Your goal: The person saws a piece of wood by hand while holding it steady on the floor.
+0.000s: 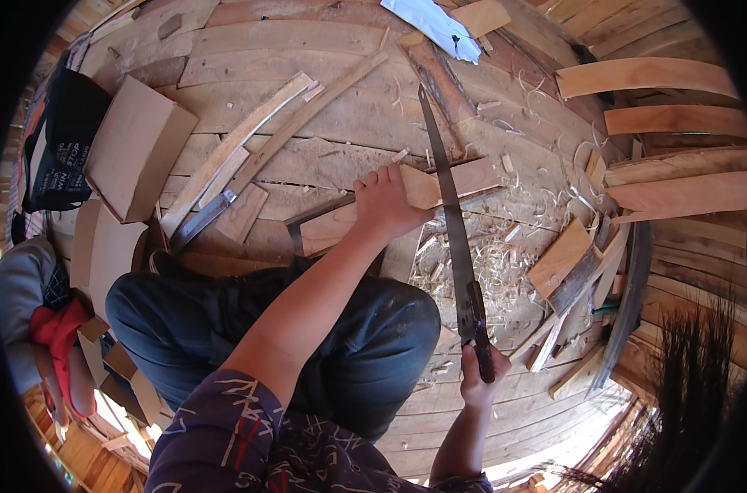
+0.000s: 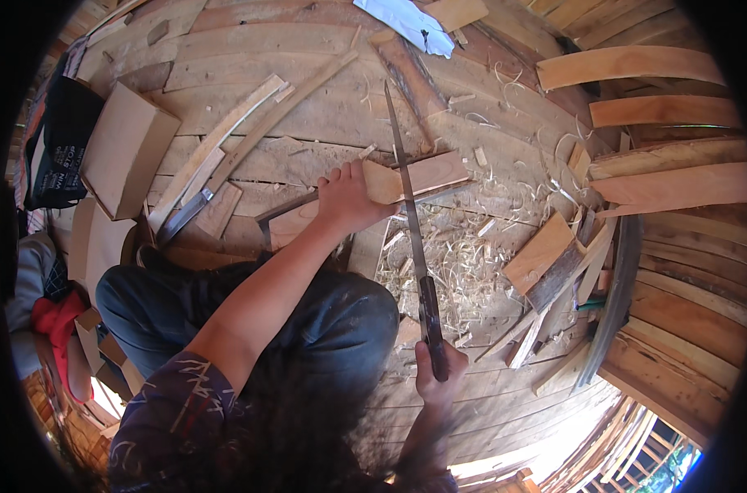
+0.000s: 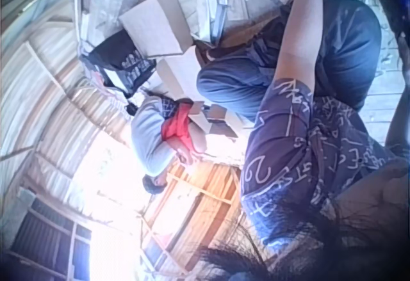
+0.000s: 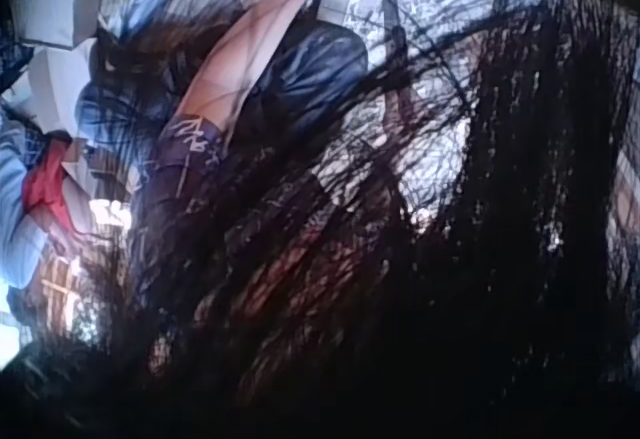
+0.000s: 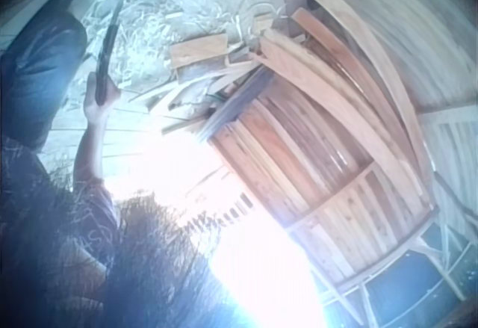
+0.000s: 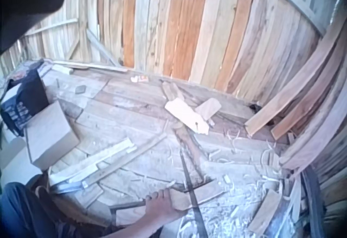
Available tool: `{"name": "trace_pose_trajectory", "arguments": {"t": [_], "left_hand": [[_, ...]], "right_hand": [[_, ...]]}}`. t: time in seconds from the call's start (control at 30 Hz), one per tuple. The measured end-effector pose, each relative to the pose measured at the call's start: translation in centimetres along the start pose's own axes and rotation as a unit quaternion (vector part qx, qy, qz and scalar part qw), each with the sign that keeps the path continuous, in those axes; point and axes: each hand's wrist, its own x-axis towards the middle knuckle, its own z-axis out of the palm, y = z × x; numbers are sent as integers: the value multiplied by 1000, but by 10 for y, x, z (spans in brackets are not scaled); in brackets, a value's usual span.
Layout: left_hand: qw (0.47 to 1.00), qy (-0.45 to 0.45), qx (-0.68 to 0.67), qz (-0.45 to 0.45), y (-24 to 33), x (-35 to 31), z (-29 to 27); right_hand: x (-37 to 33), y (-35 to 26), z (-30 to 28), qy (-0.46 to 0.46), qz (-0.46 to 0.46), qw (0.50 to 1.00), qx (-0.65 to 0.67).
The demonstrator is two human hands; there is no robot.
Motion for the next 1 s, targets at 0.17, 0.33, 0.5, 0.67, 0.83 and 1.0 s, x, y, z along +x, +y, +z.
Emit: {"name": "trace_pose_trajectory", "arguments": {"t": [0.17, 0.33, 0.5, 0.67, 0.83, 1.0], "left_hand": [[1000, 14, 2, -21, 3, -2, 5], [999, 3, 16, -34, 8, -4, 5], [1000, 0, 24, -19, 4, -2, 4], [999, 5, 29, -12, 1, -1, 6], [999, 18, 22, -16, 5, -4, 9], [999, 21, 43, 1, 1, -2, 7]], "right_hand": [[-2, -11, 5, 4, 30, 999, -15], [0, -36, 16, -5, 56, 998, -21], [4, -41, 17, -20, 56, 998, -27], [6, -48, 26, -10, 30, 999, -38], [-7, -55, 15, -23, 24, 996, -84], [-19, -76, 9, -48, 85, 992, -85]]}}
